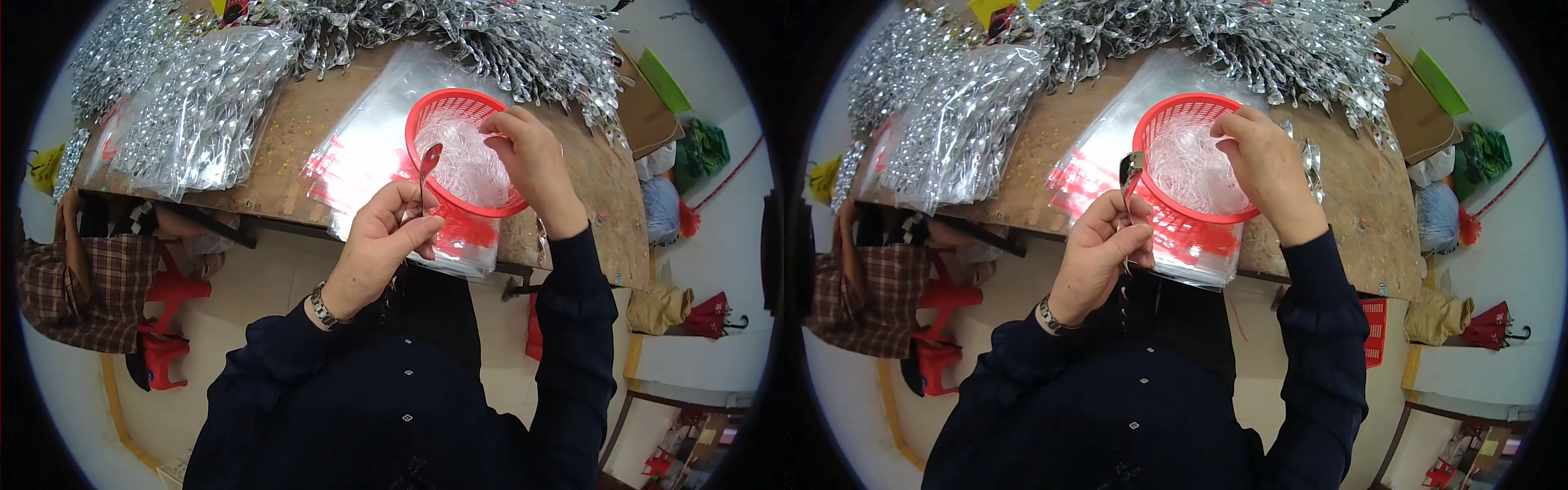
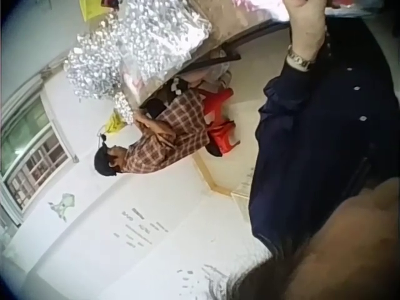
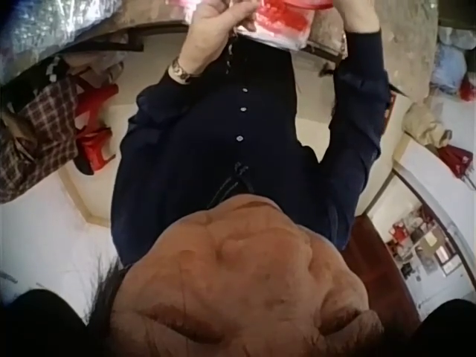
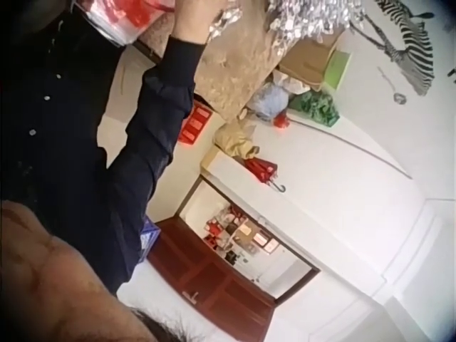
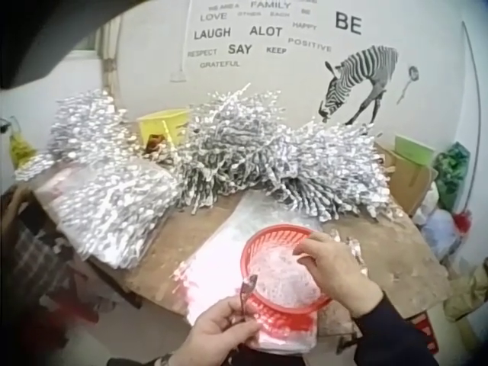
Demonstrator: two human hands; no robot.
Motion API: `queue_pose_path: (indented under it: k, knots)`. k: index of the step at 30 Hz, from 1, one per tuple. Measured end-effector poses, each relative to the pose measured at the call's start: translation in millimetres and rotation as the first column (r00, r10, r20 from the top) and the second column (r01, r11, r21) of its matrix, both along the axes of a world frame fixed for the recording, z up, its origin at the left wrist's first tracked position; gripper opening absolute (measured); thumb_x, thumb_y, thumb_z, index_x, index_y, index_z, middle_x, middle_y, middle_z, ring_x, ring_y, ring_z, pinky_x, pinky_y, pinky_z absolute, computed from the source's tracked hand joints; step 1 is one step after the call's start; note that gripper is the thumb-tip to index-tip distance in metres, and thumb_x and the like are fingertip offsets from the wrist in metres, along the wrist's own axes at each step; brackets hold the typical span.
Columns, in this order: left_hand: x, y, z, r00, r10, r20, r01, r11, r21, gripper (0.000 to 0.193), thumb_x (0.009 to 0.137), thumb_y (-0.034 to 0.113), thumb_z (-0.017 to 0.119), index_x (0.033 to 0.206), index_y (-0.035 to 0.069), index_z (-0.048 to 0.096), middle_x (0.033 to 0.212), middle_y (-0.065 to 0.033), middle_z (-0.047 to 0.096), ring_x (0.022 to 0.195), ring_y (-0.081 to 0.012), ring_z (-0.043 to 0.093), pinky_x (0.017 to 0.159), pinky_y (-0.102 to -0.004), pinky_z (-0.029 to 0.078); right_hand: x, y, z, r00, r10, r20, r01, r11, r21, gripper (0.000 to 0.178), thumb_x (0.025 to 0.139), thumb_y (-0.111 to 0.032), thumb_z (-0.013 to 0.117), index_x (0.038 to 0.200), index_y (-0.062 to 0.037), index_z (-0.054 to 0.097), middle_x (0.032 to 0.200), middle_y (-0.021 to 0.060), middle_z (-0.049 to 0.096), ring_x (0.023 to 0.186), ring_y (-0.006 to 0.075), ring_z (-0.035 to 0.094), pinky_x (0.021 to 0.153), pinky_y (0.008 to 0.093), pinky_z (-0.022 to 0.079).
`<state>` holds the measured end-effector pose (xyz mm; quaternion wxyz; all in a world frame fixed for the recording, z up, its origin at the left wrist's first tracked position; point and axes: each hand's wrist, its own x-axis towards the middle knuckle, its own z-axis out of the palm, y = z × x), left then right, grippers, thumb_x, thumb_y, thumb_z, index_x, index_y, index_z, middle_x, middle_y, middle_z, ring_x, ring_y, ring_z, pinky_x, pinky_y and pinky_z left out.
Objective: Packaging small silver decorative items into individual plastic bags.
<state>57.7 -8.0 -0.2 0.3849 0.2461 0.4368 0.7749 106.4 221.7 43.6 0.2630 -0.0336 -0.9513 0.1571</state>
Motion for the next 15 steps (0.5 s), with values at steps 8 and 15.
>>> queue_pose_path:
  k: [8,15]
  knots:
    - [-7,-1,-5,0.998,0.027,0.048,-0.026,0.999,-0.029,0.021,0.091,0.006,0.054,0.111,0.0,0.051,0.079,-0.0022,0.057,0.067,-0.0087,0.059,0.063,-0.0198,0.05,-27,14,-21,0.991,0.014,0.135,-0.034,0.988,0.149,0.014,0.076,-0.002,0.063,0.089,-0.0038,0.061,0.095,0.0106,0.06,0.082,0.0315,0.061,0.071,0.0389,0.048]
    - [-11,-2,-10,0.994,0.013,0.107,-0.014,1.0,0.008,0.018,0.089,0.006,0.059,0.105,0.001,0.052,0.083,-0.0011,0.056,0.07,-0.0059,0.056,0.062,-0.0193,0.05,-24,22,-10,0.996,0.012,0.092,-0.019,0.997,0.071,0.011,0.077,-0.004,0.064,0.086,-0.0011,0.059,0.082,0.012,0.059,0.074,0.0277,0.059,0.065,0.0352,0.046]
